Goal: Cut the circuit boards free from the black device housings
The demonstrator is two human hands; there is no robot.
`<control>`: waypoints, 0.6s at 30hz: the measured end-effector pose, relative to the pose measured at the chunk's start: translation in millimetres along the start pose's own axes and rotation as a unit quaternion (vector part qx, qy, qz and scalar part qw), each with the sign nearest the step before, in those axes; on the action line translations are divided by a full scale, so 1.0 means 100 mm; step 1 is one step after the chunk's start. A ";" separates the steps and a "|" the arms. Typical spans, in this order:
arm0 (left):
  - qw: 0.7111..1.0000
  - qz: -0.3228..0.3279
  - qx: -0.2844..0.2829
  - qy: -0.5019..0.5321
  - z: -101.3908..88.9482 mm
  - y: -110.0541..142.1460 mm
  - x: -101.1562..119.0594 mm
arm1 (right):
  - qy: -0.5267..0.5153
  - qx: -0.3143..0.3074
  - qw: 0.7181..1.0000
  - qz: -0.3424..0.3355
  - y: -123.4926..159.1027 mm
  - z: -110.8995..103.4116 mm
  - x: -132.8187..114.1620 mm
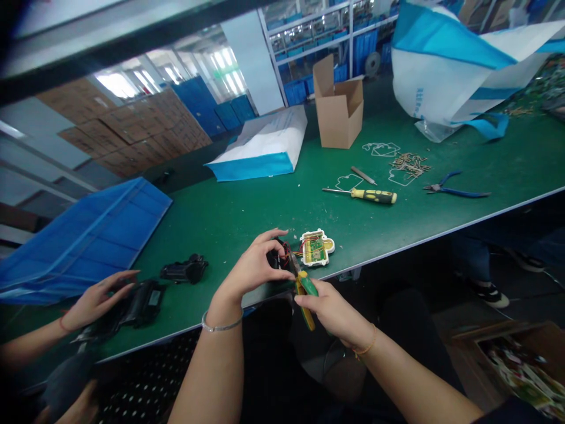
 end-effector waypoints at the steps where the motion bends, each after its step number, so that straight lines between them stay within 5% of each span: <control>1: 1.000 0.000 0.001 0.000 0.00 0.00 0.00 | 0.002 0.002 1.000 -0.002 -0.01 0.00 0.00; 18: 0.999 -0.003 0.004 0.034 0.00 -0.01 -0.01 | 0.011 0.036 0.999 -0.022 -0.03 -0.05 -0.03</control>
Point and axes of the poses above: each hand's wrist, its own y-axis away from the middle knuckle, its own z-axis out of the palm, x = y × z, the point moved 9 cm from there along -y, towards the middle knuckle, and after that the axes turned 6 degrees about x, right-handed, at the moved point
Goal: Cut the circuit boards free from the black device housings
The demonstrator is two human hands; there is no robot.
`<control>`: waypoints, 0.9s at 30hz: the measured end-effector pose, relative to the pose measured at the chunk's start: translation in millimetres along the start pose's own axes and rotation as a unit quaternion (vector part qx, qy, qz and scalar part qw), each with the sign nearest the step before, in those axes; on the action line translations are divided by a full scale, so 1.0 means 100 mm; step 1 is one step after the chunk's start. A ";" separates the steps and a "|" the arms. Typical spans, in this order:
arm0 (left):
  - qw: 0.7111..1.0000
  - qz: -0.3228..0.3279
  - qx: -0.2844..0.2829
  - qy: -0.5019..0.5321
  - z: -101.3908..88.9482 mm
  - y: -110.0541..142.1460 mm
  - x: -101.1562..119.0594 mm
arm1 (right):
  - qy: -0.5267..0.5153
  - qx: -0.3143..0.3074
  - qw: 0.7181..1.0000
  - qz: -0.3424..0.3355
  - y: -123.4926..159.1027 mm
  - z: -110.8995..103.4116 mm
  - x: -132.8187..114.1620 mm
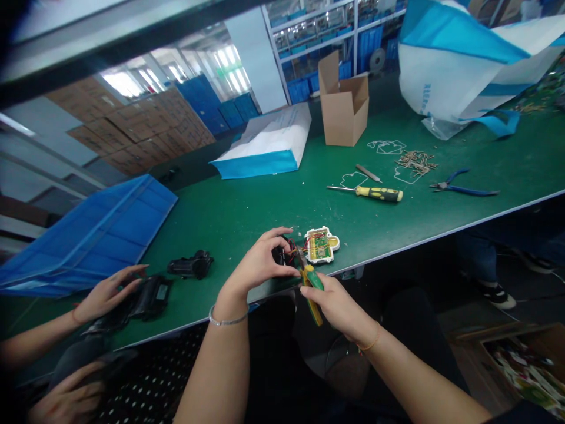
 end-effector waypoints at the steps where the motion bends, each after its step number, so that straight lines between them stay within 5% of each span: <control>1: 1.000 -0.002 0.000 0.002 0.00 0.00 0.00 | 0.006 0.005 1.000 -0.003 0.00 -0.01 0.00; 27: 1.000 0.002 -0.008 0.027 0.00 0.01 0.03 | 0.097 0.009 0.993 -0.062 -0.04 -0.07 -0.03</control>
Point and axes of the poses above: each hand's wrist, its own y-axis away from the middle knuckle, its own z-axis out of the palm, x = y × z, the point moved 9 cm from there along -y, towards the middle knuckle, and after that the axes turned 6 degrees about x, right-handed, at the moved point
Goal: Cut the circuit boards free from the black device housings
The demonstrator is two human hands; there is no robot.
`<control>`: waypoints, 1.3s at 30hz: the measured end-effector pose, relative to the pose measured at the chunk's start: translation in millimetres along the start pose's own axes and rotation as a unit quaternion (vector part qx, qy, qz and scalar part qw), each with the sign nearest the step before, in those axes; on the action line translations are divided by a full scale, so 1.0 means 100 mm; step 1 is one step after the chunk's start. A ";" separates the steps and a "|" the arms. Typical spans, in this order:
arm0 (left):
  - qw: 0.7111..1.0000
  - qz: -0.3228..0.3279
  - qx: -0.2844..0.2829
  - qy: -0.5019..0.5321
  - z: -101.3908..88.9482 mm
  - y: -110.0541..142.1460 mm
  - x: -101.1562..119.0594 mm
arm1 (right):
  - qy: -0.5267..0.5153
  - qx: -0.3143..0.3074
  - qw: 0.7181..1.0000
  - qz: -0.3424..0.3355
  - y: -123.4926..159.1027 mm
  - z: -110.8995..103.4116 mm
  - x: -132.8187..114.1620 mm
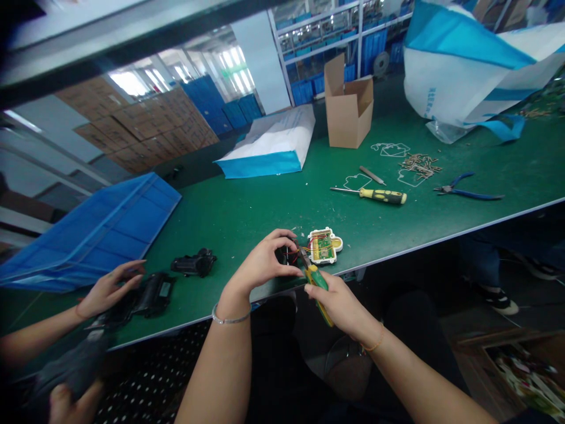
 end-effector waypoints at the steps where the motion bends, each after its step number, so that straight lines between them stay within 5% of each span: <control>1: 1.000 0.000 0.000 0.000 0.00 0.00 0.00 | 0.000 -0.002 1.000 0.000 0.00 0.00 0.00; 9: 1.000 -0.002 -0.001 -0.006 0.00 0.00 -0.01 | -0.005 -0.007 1.000 0.005 0.00 -0.01 -0.02; 16: 1.000 0.001 -0.003 -0.001 0.01 0.00 -0.01 | -0.107 -0.029 0.989 0.097 0.03 0.09 0.14; 25: 1.000 0.005 -0.004 0.007 0.02 0.00 -0.01 | -0.065 0.008 0.998 0.012 -0.02 0.09 0.09; 39: 1.000 0.016 -0.021 -0.001 0.04 -0.01 0.01 | -0.129 -0.005 0.991 0.035 -0.01 0.13 0.19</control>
Point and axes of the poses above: each hand's wrist, its own y-axis away from the middle knuckle, its own z-axis out of the palm, x = y × z, the point moved 9 cm from there along -y, towards the middle knuckle, and after that the axes turned 6 degrees about x, right-handed, at the moved point
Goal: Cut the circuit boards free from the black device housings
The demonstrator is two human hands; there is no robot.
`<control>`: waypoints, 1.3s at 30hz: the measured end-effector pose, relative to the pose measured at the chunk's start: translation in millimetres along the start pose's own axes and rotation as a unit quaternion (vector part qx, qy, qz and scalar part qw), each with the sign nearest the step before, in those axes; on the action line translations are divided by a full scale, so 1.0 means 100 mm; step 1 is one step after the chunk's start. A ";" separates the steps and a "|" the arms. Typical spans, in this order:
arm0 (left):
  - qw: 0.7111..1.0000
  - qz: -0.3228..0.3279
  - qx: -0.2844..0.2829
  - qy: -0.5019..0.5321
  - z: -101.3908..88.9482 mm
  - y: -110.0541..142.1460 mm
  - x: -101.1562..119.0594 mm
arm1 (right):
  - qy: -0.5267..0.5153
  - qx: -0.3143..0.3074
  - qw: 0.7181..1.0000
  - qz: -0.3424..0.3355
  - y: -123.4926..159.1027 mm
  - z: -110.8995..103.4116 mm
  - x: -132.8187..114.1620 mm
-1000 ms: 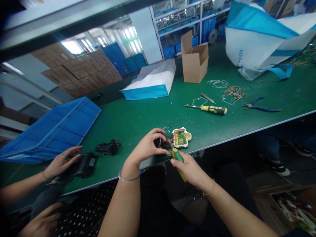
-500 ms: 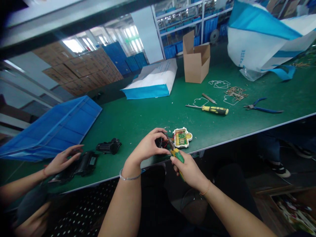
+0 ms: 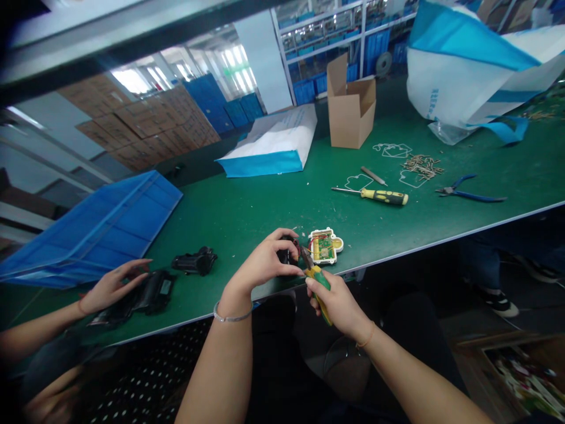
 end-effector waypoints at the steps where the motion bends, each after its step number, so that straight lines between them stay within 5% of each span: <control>1: 1.000 0.002 0.001 -0.001 0.00 0.00 0.00 | -0.007 0.002 1.000 0.000 0.01 -0.01 -0.01; 5: 1.000 0.002 0.011 0.004 -0.01 0.01 0.00 | 0.024 0.010 0.998 -0.051 0.09 -0.11 -0.29; 8: 1.000 0.013 0.020 0.015 -0.03 0.01 0.01 | 0.191 0.117 0.962 -0.155 0.07 -0.50 -0.68; 11: 0.999 0.018 0.033 0.024 -0.06 0.02 0.01 | 0.429 0.248 0.835 -0.238 -0.05 -0.97 -1.00; 14: 0.999 -0.001 0.036 0.023 -0.05 0.05 -0.07 | 0.604 0.304 0.699 -0.232 -0.26 -1.30 -1.07; 17: 0.999 -0.026 0.035 0.032 -0.02 0.09 -0.16 | 0.655 0.321 0.632 -0.260 -0.34 -1.33 -1.17; 21: 0.997 -0.039 0.044 0.040 0.01 0.10 -0.20 | 0.615 0.156 0.677 -0.374 -0.36 -0.69 -1.20; 23: 0.997 -0.040 0.050 0.038 0.01 0.10 -0.19 | 0.610 0.058 0.692 -0.380 -0.42 -0.35 -1.08; 25: 0.997 -0.041 0.056 0.033 -0.02 0.10 -0.20 | 0.626 0.023 0.694 -0.355 -0.51 -0.19 -0.95; 29: 0.995 -0.057 0.084 0.015 -0.19 0.12 -0.36 | 0.645 0.050 0.693 -0.317 -0.54 -0.28 -0.85; 33: 0.991 -0.062 0.110 0.038 -0.35 0.13 -0.57 | 0.658 0.087 0.667 -0.339 -0.18 -0.53 -1.00; 39: 0.989 -0.050 0.093 0.102 -0.37 0.10 -0.71 | 0.678 0.043 0.642 -0.355 0.20 -0.66 -1.09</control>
Point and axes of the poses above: each hand's wrist, its own y-axis away from the middle knuckle, its own z-axis out of the palm, x = y × z, the point moved 9 cm from there along -y, towards the middle knuckle, and after that the axes turned 6 degrees about x, right-handed, at the moved point
